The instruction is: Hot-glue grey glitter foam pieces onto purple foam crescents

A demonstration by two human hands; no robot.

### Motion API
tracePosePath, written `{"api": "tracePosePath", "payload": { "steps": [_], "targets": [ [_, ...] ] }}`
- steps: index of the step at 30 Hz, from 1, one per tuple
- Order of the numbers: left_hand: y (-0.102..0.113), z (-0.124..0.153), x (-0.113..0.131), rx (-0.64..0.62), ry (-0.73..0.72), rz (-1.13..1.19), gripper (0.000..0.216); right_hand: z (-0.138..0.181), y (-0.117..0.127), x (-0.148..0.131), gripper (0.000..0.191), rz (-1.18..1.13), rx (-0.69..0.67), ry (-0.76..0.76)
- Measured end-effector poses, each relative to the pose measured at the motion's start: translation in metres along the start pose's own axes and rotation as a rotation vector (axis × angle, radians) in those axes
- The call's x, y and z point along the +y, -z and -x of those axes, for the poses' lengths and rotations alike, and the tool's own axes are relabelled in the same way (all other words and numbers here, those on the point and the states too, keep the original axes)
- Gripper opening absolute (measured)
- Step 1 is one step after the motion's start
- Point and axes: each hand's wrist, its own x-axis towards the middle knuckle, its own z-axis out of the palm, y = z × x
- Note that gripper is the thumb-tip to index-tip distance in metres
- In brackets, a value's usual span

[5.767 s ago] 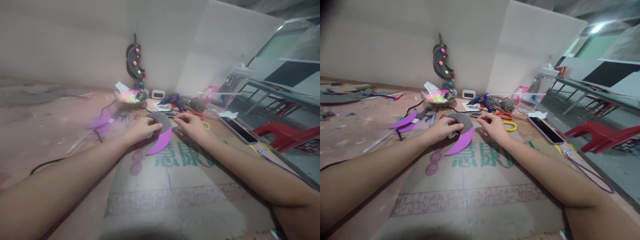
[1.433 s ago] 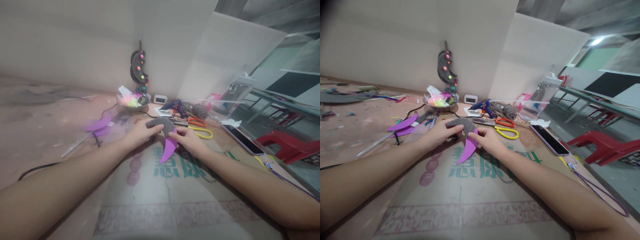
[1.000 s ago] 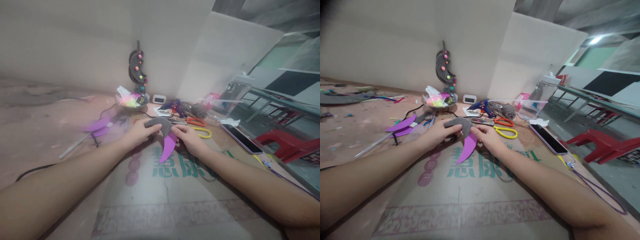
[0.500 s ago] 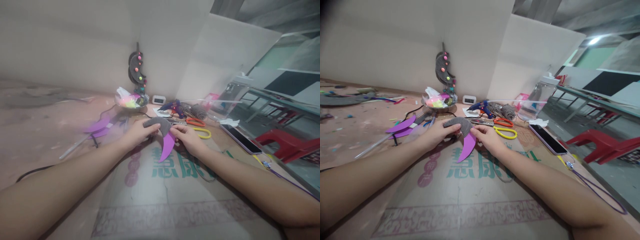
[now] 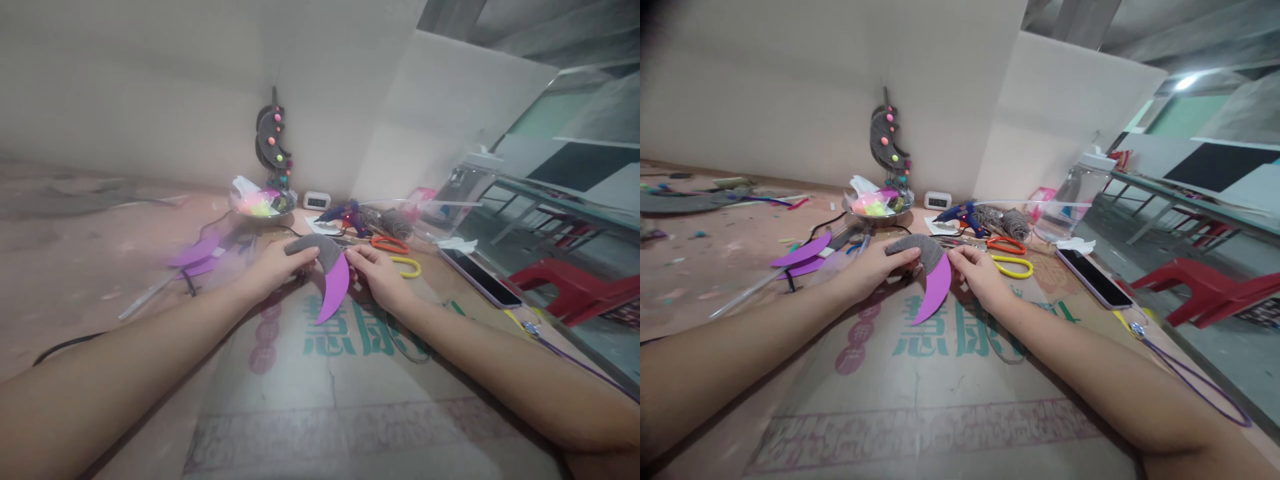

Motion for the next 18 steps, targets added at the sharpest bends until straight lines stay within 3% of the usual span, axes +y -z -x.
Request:
{"api": "tracePosePath", "payload": {
  "steps": [18],
  "targets": [
    [0.0009,0.0016,0.0005,-0.033,-0.027,-0.154,0.036,0.0031,-0.0026,-0.0056,0.031,0.053,0.005,-0.013]
  ]
}}
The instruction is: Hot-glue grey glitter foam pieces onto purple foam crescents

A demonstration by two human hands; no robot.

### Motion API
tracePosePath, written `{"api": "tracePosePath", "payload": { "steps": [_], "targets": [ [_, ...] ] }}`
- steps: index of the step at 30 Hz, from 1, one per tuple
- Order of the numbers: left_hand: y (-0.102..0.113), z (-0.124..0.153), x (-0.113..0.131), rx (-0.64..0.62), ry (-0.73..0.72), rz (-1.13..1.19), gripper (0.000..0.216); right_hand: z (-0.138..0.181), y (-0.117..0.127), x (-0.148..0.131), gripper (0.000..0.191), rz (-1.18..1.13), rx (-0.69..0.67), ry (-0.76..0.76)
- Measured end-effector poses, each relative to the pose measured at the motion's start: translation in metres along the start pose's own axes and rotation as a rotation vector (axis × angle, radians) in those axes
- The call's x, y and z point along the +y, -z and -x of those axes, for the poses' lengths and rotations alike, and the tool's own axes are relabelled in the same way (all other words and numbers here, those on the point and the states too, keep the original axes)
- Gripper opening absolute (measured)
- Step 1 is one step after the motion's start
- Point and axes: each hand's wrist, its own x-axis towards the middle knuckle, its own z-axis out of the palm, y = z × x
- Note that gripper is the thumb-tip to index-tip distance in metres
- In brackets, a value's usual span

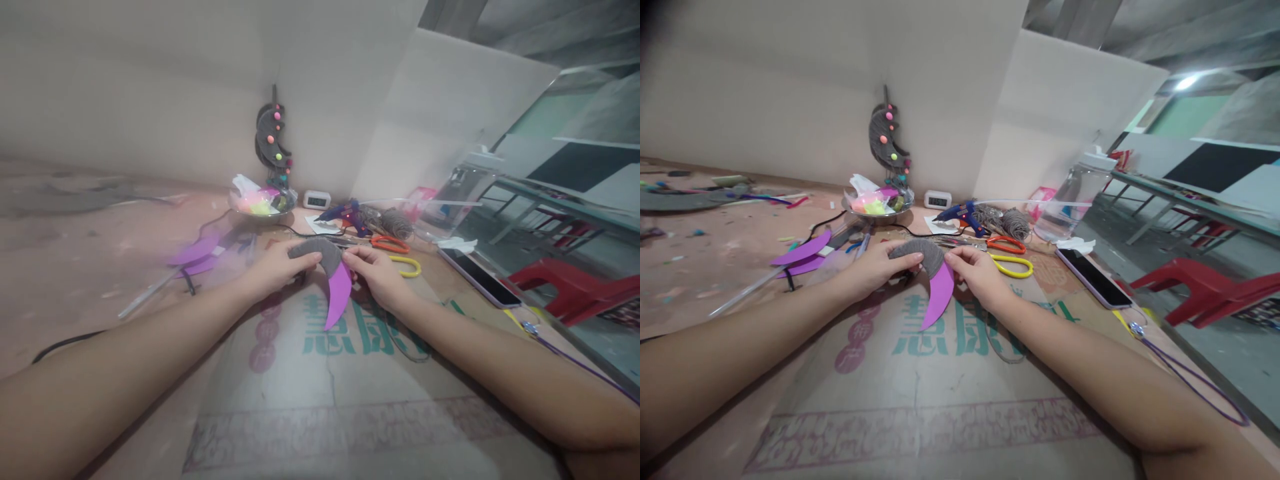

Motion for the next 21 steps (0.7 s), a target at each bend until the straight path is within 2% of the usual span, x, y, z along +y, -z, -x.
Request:
{"api": "tracePosePath", "payload": {
  "steps": [7,12,16,21],
  "targets": [
    [-0.001,-0.002,-0.001,0.030,0.039,0.153,0.035,-0.003,-0.001,0.001,0.046,0.015,0.067,-0.012],
    [-0.003,-0.002,0.000,0.050,0.056,0.321,0.032,-0.004,0.002,0.000,0.048,0.001,0.128,0.045],
    [-0.004,-0.002,0.001,0.083,0.048,0.341,0.033,0.001,0.001,-0.002,0.040,0.071,0.052,0.070],
    [-0.001,-0.004,-0.003,0.067,-0.014,0.253,0.037,0.006,-0.001,-0.001,0.032,0.152,-0.078,0.052]
  ]
}}
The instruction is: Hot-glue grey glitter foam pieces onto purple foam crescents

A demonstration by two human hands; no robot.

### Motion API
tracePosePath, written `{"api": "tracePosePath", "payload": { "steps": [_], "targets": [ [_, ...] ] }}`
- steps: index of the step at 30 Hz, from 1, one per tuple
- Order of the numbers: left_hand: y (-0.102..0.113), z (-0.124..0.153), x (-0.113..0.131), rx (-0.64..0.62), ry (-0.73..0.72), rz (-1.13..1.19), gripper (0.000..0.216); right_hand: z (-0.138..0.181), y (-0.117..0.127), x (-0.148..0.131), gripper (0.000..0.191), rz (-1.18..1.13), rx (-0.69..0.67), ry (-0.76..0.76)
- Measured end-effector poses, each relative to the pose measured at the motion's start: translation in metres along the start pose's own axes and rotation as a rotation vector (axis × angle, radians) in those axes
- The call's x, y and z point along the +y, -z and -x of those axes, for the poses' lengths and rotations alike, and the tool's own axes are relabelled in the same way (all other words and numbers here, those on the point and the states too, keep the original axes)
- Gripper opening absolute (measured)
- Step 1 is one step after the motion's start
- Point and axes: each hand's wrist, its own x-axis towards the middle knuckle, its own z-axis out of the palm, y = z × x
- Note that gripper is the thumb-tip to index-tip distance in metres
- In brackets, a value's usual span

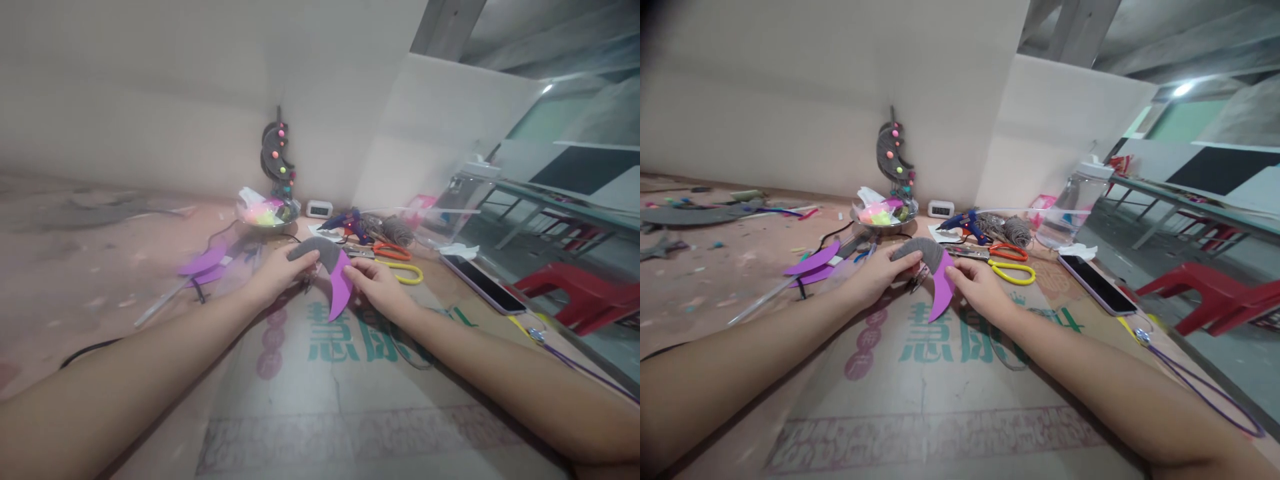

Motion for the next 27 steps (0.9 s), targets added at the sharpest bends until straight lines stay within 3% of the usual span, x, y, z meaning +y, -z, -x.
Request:
{"api": "tracePosePath", "payload": {
  "steps": [3,11,16,27],
  "targets": [
    [0.0004,-0.0003,-0.0011,0.006,-0.044,-0.023,0.037,-0.0006,0.0000,0.0006,0.031,0.002,-0.026,0.004],
    [0.0029,-0.0006,-0.0060,-0.036,0.022,-0.149,0.040,-0.0023,0.0004,0.0005,0.030,-0.144,0.038,-0.068],
    [0.0042,-0.0010,-0.0057,-0.048,0.023,-0.228,0.042,-0.0045,0.0013,0.0031,0.028,-0.108,0.030,-0.061],
    [0.0016,-0.0012,-0.0039,-0.020,0.042,-0.102,0.038,-0.0049,0.0005,0.0019,0.038,-0.099,0.007,-0.035]
  ]
}}
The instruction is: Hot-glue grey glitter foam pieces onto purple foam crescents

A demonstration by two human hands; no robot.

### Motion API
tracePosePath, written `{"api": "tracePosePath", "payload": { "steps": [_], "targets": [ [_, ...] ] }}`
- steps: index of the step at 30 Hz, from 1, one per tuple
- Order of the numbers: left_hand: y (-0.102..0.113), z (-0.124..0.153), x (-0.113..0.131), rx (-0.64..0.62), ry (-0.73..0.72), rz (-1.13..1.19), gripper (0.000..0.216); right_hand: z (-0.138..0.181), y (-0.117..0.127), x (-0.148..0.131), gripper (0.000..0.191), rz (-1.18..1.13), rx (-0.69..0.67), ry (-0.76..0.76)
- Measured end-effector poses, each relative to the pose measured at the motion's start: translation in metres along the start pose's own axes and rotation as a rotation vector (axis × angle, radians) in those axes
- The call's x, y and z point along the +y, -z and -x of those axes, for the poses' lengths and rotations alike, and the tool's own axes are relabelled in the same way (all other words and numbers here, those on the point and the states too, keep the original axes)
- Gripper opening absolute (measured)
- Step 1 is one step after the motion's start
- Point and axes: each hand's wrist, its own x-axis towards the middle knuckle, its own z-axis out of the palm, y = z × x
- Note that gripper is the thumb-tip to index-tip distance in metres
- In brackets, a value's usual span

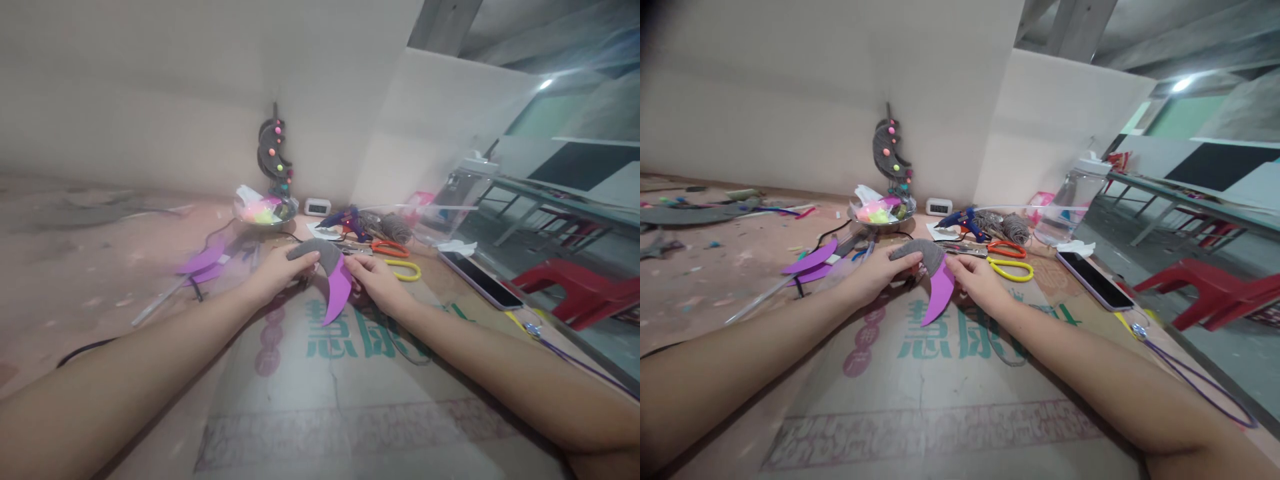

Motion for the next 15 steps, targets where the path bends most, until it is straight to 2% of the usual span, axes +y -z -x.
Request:
{"api": "tracePosePath", "payload": {
  "steps": [15],
  "targets": [
    [0.0011,-0.0005,-0.0020,-0.023,-0.037,-0.098,0.042,0.0003,-0.0001,-0.0028,0.031,0.059,0.029,-0.021]
  ]
}}
